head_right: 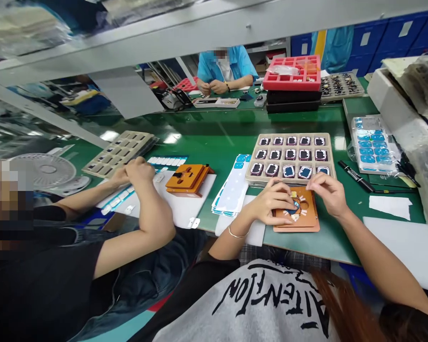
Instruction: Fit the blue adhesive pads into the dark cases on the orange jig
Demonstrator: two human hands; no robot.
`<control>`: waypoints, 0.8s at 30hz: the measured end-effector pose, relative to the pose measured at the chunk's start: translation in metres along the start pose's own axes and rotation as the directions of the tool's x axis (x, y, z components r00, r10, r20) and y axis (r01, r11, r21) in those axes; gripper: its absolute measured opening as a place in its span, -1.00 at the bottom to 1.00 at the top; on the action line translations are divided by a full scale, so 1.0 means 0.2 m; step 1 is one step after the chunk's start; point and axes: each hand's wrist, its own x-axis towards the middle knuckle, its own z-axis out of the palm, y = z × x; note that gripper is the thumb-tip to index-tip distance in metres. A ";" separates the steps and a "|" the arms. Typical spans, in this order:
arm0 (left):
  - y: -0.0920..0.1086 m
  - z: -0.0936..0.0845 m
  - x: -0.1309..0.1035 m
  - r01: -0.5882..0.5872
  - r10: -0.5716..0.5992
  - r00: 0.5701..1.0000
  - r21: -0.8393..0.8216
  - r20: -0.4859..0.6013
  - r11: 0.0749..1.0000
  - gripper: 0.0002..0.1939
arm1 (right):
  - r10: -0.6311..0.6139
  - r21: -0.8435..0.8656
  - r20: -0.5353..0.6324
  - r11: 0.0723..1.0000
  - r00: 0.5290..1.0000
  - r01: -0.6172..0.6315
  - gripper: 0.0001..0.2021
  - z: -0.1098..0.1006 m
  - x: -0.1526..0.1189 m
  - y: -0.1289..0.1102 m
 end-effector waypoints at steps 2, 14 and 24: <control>0.01 0.00 0.00 -0.033 0.036 0.998 0.076 -0.041 0.997 -0.60 | 0.148 0.286 0.075 0.944 0.986 -0.163 -0.63 -0.01 0.01 -0.03; -0.01 0.06 -0.02 -0.147 0.157 0.982 0.105 -0.104 0.984 -0.56 | 0.427 0.556 0.173 0.702 0.888 -0.446 -0.43 -0.05 -0.08 -0.12; 0.01 0.04 -0.01 -0.124 0.134 0.983 0.090 -0.126 0.988 -0.62 | 0.499 0.629 0.180 0.604 0.847 -0.490 -0.41 -0.07 -0.13 -0.15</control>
